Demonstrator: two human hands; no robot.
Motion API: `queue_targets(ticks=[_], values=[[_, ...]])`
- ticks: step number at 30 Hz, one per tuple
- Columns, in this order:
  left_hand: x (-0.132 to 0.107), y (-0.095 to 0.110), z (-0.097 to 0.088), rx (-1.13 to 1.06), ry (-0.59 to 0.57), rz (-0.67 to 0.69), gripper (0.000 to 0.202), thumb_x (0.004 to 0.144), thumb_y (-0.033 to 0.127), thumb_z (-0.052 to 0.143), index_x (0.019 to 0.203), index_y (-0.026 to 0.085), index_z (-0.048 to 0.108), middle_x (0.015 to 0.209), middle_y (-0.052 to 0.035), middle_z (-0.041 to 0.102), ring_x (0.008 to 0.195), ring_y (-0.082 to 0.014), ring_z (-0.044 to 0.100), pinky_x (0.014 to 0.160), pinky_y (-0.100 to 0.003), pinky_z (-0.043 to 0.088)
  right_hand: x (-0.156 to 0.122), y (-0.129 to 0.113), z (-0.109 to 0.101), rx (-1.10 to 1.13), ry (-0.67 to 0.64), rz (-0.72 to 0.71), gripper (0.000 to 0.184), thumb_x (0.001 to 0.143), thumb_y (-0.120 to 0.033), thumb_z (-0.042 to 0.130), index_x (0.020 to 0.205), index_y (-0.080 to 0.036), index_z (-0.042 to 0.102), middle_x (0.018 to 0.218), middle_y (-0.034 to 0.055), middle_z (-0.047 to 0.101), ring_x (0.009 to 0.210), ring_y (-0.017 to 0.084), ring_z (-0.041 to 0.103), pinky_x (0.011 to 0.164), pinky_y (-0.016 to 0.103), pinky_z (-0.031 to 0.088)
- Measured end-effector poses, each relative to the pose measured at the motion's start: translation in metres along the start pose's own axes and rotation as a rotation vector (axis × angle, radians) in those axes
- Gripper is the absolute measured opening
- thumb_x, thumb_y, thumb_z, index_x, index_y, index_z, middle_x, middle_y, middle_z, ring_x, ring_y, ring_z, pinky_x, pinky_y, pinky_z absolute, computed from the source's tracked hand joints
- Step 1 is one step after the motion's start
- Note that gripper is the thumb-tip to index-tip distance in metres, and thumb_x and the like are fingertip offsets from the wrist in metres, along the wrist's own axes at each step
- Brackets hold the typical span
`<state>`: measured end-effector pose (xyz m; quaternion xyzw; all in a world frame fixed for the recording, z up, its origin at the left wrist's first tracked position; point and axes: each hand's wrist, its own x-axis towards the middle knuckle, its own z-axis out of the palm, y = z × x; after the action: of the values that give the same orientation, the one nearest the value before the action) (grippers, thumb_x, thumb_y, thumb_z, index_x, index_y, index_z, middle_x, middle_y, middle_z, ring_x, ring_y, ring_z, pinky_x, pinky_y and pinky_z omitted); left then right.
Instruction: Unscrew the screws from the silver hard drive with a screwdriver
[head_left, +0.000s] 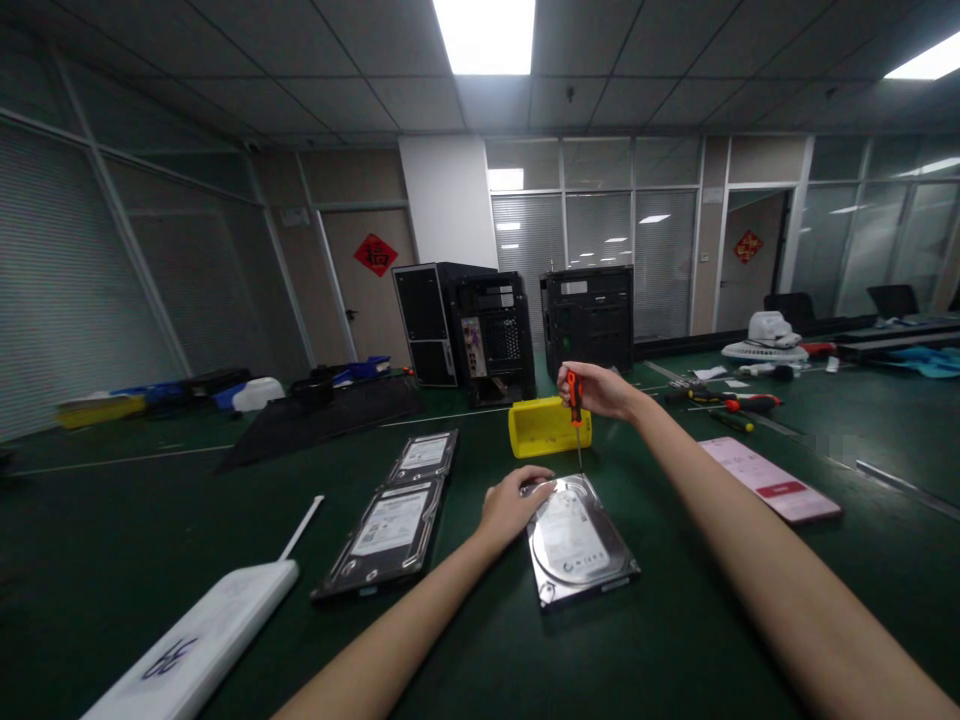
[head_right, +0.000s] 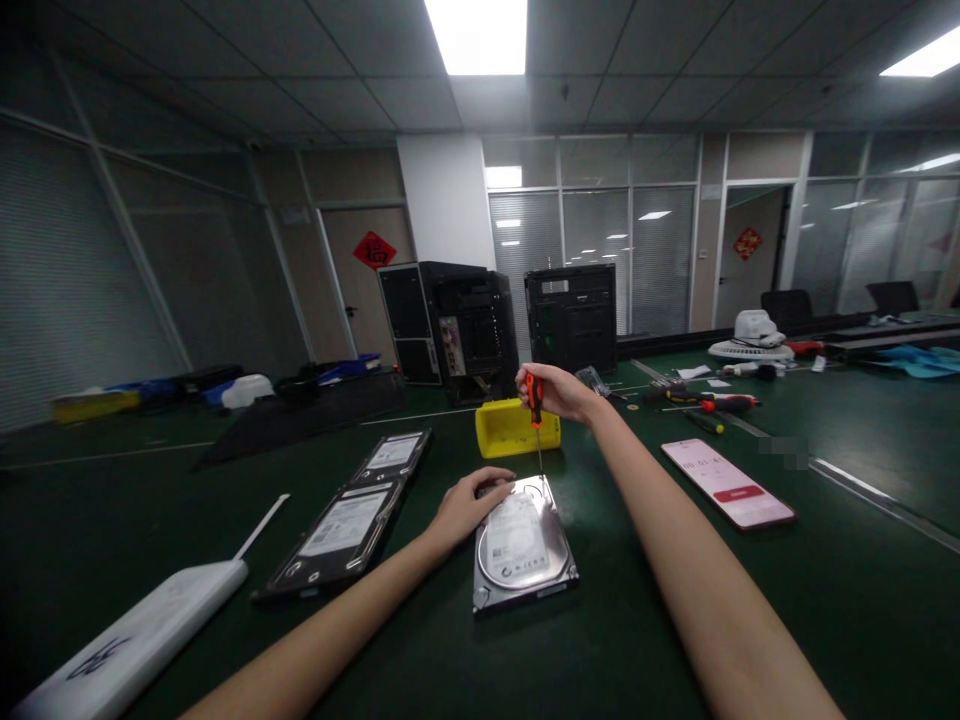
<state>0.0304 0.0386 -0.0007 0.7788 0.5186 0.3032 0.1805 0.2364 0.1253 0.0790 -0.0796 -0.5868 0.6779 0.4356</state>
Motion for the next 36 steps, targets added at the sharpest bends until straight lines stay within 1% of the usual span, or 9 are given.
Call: queue_targets(ticks=[3, 10, 16, 19, 24, 28, 31, 33, 36], values=[[-0.0003, 0.0008, -0.0002, 0.000, 0.001, -0.009, 0.035, 0.075, 0.046, 0.049, 0.099, 0.025, 0.061, 0.099, 0.0010, 0.065, 0.094, -0.0174, 0.058, 0.080, -0.022, 0.042, -0.0023, -0.0004, 0.0000, 0.017, 0.019, 0.017, 0.018, 0.082, -0.031, 0.045, 0.075, -0.016, 0.052, 0.067, 0.0004, 0.053, 0.061, 0.011, 0.051, 0.063, 0.027, 0.042], [-0.0010, 0.0044, -0.0021, -0.005, -0.005, -0.017, 0.034, 0.075, 0.045, 0.049, 0.099, 0.024, 0.062, 0.100, 0.0004, 0.065, 0.094, -0.0181, 0.058, 0.081, -0.024, 0.042, -0.0049, -0.0029, 0.0039, -0.028, -0.003, 0.042, 0.018, 0.080, -0.034, 0.050, 0.076, -0.017, 0.053, 0.069, 0.0008, 0.057, 0.062, 0.011, 0.053, 0.067, 0.029, 0.044], [0.0002, 0.0035, -0.0011, -0.001, -0.004, -0.019, 0.036, 0.075, 0.046, 0.049, 0.099, 0.024, 0.062, 0.100, -0.0004, 0.065, 0.094, -0.0188, 0.058, 0.081, -0.025, 0.042, -0.0046, -0.0033, 0.0076, -0.080, 0.007, 0.037, 0.016, 0.076, -0.031, 0.055, 0.074, -0.016, 0.052, 0.067, -0.0001, 0.057, 0.061, 0.011, 0.053, 0.071, 0.032, 0.045], [0.0008, 0.0022, -0.0002, -0.003, -0.003, -0.007, 0.035, 0.075, 0.046, 0.048, 0.099, 0.024, 0.062, 0.099, 0.0001, 0.065, 0.093, -0.0181, 0.058, 0.081, -0.024, 0.042, -0.0051, -0.0030, 0.0065, -0.087, 0.004, 0.027, 0.015, 0.077, -0.030, 0.054, 0.075, -0.016, 0.053, 0.065, -0.0007, 0.055, 0.059, 0.010, 0.052, 0.071, 0.033, 0.045], [0.0008, 0.0012, -0.0005, -0.002, -0.004, -0.005, 0.034, 0.075, 0.045, 0.049, 0.098, 0.024, 0.062, 0.099, 0.0001, 0.065, 0.093, -0.0181, 0.058, 0.081, -0.024, 0.042, -0.0052, -0.0024, 0.0046, -0.072, 0.013, 0.029, 0.016, 0.080, -0.030, 0.049, 0.083, -0.016, 0.056, 0.059, -0.0031, 0.049, 0.054, 0.008, 0.046, 0.072, 0.033, 0.045], [0.0004, 0.0023, -0.0012, 0.000, -0.005, -0.011, 0.033, 0.075, 0.044, 0.048, 0.099, 0.024, 0.062, 0.100, -0.0001, 0.065, 0.094, -0.0184, 0.058, 0.082, -0.025, 0.042, -0.0045, -0.0033, 0.0041, -0.032, -0.006, 0.084, 0.019, 0.081, -0.032, 0.047, 0.075, -0.016, 0.056, 0.056, -0.0026, 0.048, 0.054, 0.009, 0.045, 0.073, 0.033, 0.044], [0.0001, 0.0037, -0.0015, -0.002, -0.008, -0.021, 0.034, 0.075, 0.045, 0.049, 0.099, 0.024, 0.062, 0.101, 0.0000, 0.065, 0.095, -0.0185, 0.057, 0.082, -0.024, 0.042, -0.0046, -0.0040, 0.0038, 0.007, -0.039, 0.079, 0.026, 0.082, -0.035, 0.042, 0.071, -0.016, 0.056, 0.056, -0.0014, 0.048, 0.055, 0.010, 0.045, 0.073, 0.034, 0.044], [-0.0001, 0.0047, -0.0016, -0.003, -0.007, -0.027, 0.034, 0.075, 0.045, 0.049, 0.099, 0.024, 0.062, 0.101, 0.0000, 0.065, 0.096, -0.0185, 0.057, 0.082, -0.024, 0.042, -0.0052, -0.0039, 0.0039, 0.020, -0.049, 0.055, 0.027, 0.082, -0.034, 0.039, 0.074, -0.015, 0.057, 0.059, -0.0004, 0.049, 0.056, 0.010, 0.046, 0.074, 0.035, 0.044], [-0.0006, 0.0062, -0.0017, -0.004, -0.006, -0.032, 0.033, 0.075, 0.044, 0.049, 0.099, 0.024, 0.062, 0.101, -0.0004, 0.065, 0.096, -0.0185, 0.057, 0.083, -0.024, 0.041, -0.0064, -0.0035, 0.0042, 0.004, -0.038, 0.034, 0.022, 0.081, -0.029, 0.040, 0.085, -0.016, 0.057, 0.063, -0.0001, 0.052, 0.057, 0.011, 0.047, 0.074, 0.035, 0.044]])
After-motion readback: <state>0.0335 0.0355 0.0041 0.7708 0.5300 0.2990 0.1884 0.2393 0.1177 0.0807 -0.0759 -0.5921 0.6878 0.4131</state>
